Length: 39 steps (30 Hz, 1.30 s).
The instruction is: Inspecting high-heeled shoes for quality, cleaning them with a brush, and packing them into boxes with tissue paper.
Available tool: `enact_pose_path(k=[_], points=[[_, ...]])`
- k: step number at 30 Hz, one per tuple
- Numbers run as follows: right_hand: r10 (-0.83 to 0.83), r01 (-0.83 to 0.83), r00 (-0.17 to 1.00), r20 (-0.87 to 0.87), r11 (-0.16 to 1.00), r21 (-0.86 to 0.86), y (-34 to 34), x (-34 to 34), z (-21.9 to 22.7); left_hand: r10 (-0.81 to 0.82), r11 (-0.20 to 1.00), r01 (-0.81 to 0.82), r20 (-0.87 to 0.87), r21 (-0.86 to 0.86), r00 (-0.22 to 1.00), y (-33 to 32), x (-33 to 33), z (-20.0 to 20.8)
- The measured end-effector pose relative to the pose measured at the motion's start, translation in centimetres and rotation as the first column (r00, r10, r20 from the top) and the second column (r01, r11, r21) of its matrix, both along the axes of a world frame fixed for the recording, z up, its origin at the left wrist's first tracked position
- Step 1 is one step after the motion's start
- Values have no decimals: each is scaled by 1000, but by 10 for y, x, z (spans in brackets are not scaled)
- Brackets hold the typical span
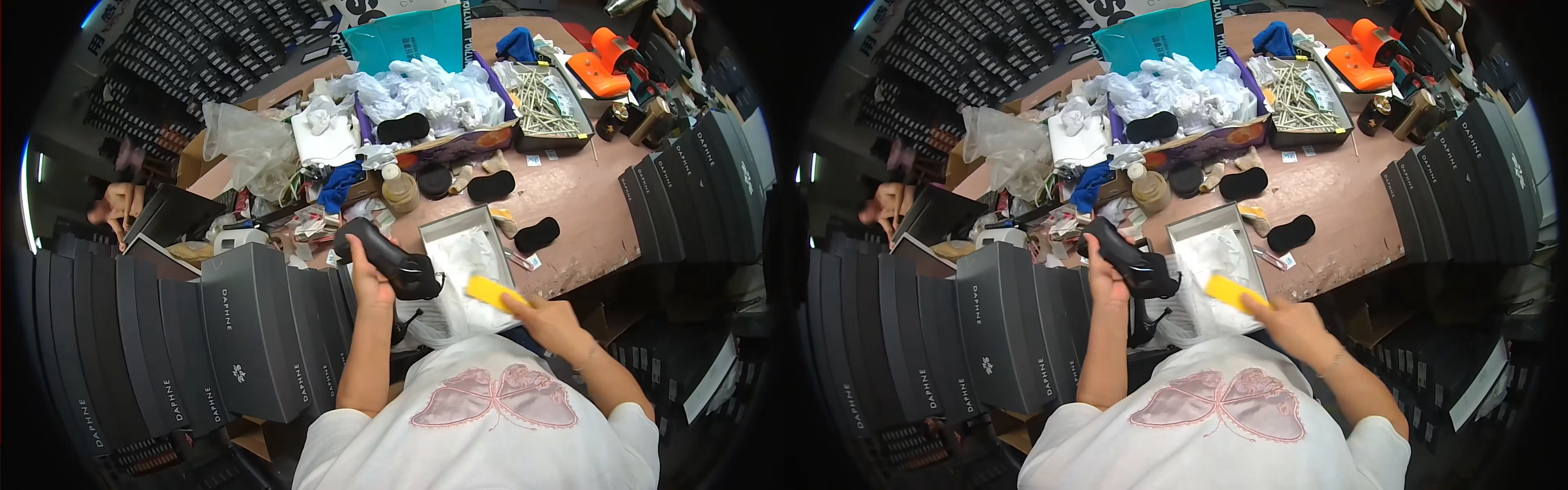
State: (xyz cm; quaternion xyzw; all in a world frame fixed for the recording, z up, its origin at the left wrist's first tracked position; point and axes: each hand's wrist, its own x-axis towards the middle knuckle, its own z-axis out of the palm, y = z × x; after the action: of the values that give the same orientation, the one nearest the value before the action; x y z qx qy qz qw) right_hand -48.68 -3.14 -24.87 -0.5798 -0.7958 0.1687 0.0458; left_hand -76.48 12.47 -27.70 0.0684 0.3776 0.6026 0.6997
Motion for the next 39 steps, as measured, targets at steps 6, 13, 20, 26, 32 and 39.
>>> enact_pose_path(k=[6,13,20,26,32,39], points=[[-3,100,833,-553,984,145,17,-53,21,-88,996,88,158,7,984,-4,21,-7],[-408,357,203,-890,877,-321,14,-17,-12,-320,853,187,206,486,925,-4,31,14],[-936,-681,-273,-224,352,-642,47,2,-19,-180,757,200,-95,622,979,-31,113,42],[-752,-251,-310,-581,655,-713,59,25,-8,-162,981,145,126,131,979,-93,122,-22],[-827,-314,-388,-407,533,-786,51,3,-21,-65,997,70,270,-8,961,-122,146,-12],[-646,-69,213,-733,738,-671,61,23,-26,-129,974,188,382,-122,915,-105,99,-37]])
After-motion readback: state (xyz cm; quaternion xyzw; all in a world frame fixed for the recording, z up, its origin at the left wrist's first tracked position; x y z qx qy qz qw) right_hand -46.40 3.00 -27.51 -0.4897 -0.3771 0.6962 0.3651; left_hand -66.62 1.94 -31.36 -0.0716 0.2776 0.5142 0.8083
